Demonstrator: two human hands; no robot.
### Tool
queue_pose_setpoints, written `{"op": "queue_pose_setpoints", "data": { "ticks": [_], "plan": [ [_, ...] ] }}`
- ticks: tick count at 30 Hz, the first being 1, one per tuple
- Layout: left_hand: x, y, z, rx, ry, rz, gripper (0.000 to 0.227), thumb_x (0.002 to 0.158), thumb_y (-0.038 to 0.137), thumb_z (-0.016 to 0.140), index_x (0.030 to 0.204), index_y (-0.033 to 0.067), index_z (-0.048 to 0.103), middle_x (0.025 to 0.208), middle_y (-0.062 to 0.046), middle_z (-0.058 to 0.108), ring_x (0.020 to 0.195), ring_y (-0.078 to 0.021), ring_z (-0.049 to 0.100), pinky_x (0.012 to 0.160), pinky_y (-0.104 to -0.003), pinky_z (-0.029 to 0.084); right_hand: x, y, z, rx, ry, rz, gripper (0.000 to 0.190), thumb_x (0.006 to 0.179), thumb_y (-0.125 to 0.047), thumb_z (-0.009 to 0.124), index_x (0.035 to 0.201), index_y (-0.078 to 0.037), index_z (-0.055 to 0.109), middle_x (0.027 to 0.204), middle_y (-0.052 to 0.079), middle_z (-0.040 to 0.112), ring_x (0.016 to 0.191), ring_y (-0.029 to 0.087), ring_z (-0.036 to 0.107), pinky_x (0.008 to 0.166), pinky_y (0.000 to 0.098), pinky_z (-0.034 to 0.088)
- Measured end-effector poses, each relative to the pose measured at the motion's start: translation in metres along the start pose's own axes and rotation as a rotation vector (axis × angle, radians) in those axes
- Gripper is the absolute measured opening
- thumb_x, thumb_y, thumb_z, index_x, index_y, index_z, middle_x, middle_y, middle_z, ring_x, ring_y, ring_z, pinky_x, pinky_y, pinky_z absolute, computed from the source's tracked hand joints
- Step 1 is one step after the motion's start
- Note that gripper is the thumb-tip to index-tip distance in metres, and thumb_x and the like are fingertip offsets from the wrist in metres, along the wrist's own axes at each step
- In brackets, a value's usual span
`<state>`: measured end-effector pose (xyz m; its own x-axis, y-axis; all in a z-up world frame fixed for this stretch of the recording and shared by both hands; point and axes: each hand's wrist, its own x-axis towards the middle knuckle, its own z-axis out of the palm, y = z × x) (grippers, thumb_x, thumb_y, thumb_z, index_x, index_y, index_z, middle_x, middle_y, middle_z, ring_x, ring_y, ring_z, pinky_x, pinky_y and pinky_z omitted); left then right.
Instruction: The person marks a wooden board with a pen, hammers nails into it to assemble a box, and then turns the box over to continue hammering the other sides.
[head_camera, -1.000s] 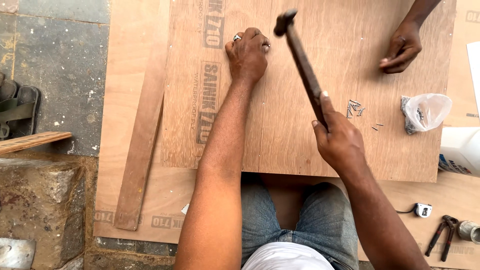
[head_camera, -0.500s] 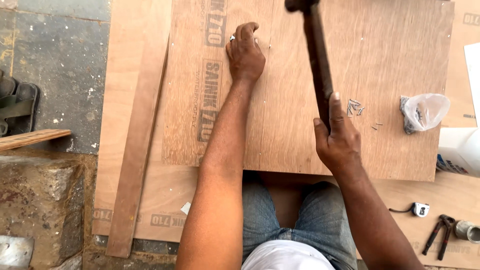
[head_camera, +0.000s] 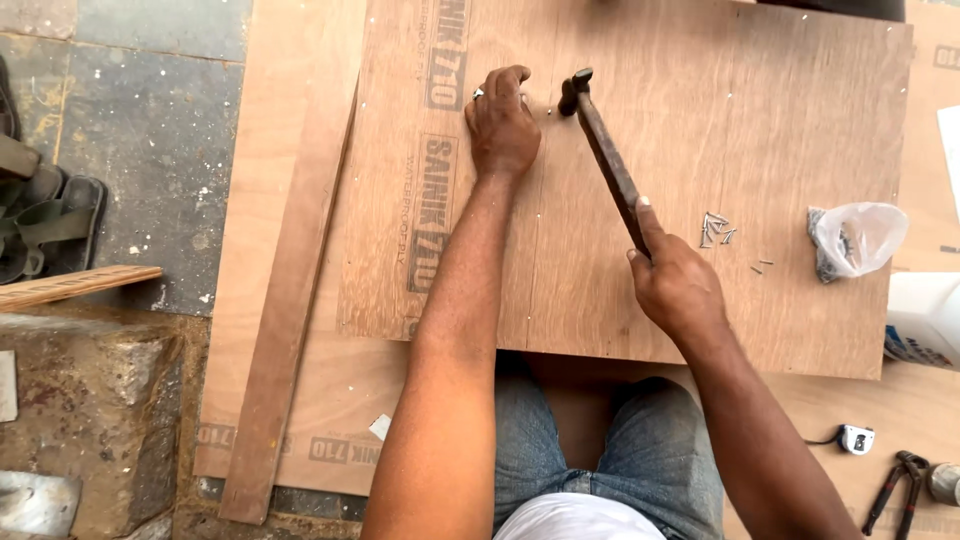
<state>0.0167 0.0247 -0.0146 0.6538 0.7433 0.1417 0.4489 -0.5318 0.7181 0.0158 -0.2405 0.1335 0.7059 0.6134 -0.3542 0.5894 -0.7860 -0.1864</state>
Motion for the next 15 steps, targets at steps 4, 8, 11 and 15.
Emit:
{"op": "queue_pose_setpoints", "data": {
  "ticks": [4,8,11,15],
  "plan": [
    [-0.005,-0.009,0.005,0.026,-0.020,-0.013,0.036,0.099,0.005,0.053,0.132,0.0190,0.049,0.130,0.000,0.059,0.118,-0.0171,0.059,0.106,-0.042,0.041,-0.016,0.003,0.013,0.142,0.209,-0.088,0.070,0.105,-0.025,0.059,0.166,-0.018,0.026,0.089,0.015,0.068,0.070,0.025,0.069,0.057,0.0423,0.058],
    [0.001,0.000,-0.001,0.028,0.008,0.023,0.035,0.099,0.004,0.051,0.132,0.0184,0.050,0.130,-0.001,0.060,0.118,-0.0170,0.059,0.106,-0.042,0.041,-0.004,-0.002,0.003,0.004,0.008,0.049,0.051,0.104,-0.028,0.062,0.147,-0.017,0.037,0.083,0.013,0.067,0.066,0.023,0.068,0.058,0.0404,0.059],
    [0.007,0.001,-0.003,0.037,-0.011,-0.011,0.034,0.099,0.005,0.051,0.131,0.0182,0.051,0.129,-0.001,0.060,0.119,-0.0174,0.058,0.106,-0.042,0.040,-0.010,0.003,0.008,0.016,0.152,-0.123,0.073,0.103,-0.025,0.061,0.166,-0.018,0.024,0.085,0.013,0.066,0.068,0.023,0.067,0.056,0.0392,0.058],
    [-0.010,-0.006,0.001,0.024,-0.039,-0.007,0.033,0.101,0.006,0.050,0.132,0.0176,0.050,0.131,-0.001,0.059,0.120,-0.0171,0.058,0.107,-0.042,0.039,-0.009,-0.027,-0.014,0.012,-0.106,0.143,0.066,0.105,-0.025,0.056,0.165,-0.026,0.028,0.092,0.016,0.066,0.073,0.026,0.071,0.063,0.0410,0.062]
  ]
}}
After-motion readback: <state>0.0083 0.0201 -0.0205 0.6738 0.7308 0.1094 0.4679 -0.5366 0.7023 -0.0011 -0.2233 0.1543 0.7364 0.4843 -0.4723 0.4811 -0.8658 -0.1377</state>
